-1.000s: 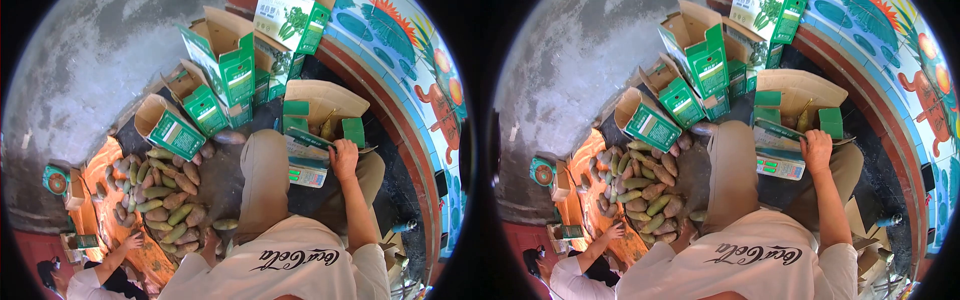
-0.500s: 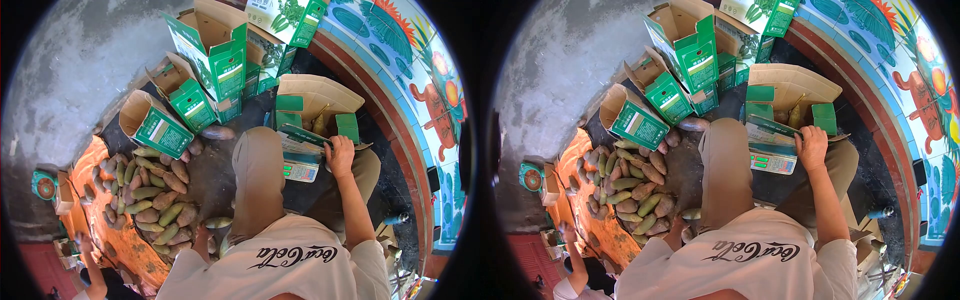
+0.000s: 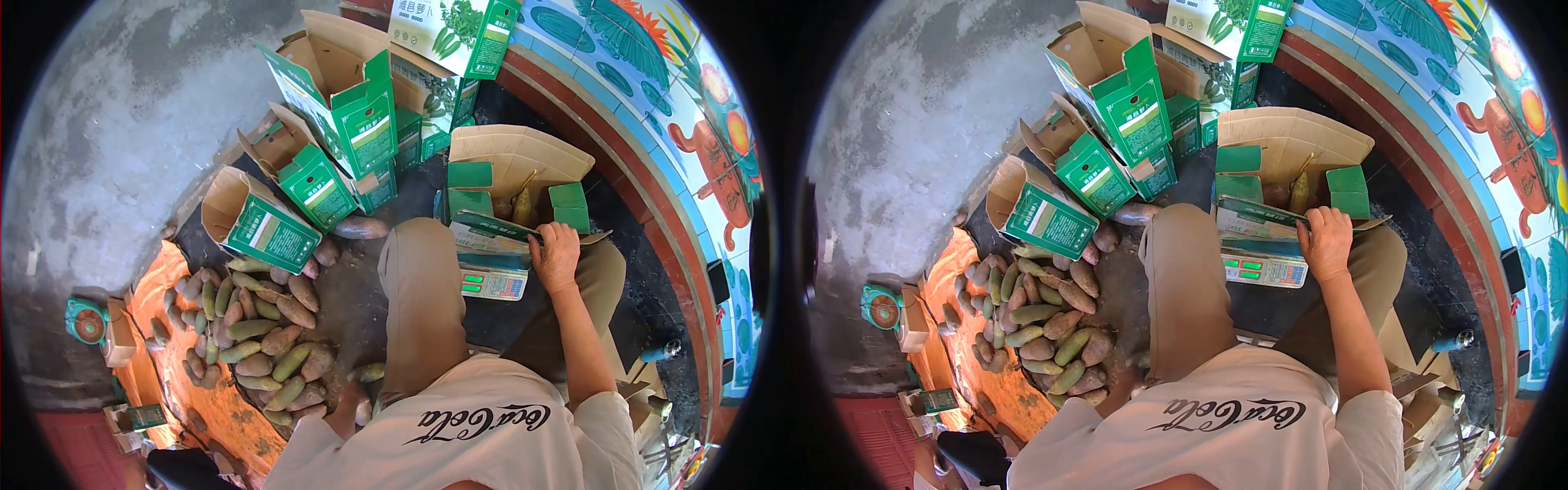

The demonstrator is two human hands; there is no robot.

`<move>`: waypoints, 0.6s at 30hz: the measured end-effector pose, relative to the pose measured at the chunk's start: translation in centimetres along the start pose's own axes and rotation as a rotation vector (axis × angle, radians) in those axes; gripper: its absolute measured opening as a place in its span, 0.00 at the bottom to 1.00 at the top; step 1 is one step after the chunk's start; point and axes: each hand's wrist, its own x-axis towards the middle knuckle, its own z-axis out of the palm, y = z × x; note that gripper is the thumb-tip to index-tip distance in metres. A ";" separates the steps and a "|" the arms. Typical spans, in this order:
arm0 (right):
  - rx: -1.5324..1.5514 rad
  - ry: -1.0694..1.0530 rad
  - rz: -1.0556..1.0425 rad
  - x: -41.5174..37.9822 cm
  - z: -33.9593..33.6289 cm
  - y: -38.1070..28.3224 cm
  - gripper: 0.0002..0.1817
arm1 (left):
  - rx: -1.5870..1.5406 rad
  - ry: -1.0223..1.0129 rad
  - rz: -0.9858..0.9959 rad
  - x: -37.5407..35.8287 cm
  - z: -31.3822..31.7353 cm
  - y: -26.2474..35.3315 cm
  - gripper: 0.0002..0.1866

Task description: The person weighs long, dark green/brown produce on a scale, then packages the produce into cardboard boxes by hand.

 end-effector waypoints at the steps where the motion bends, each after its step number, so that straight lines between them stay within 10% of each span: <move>1: 0.007 0.007 -0.001 0.0 0.0 0.0 0.12 | -0.059 0.065 -0.024 -1.7 0.0 0.5 0.38; 9: 0.043 0.057 0.003 -0.3 -0.1 0.0 0.13 | -0.272 0.294 -0.065 -4.7 -3.2 -0.4 0.29; 18: 0.115 0.062 0.023 -0.9 -0.4 0.1 0.13 | -0.719 1.046 0.219 -10.3 -14.9 0.5 0.26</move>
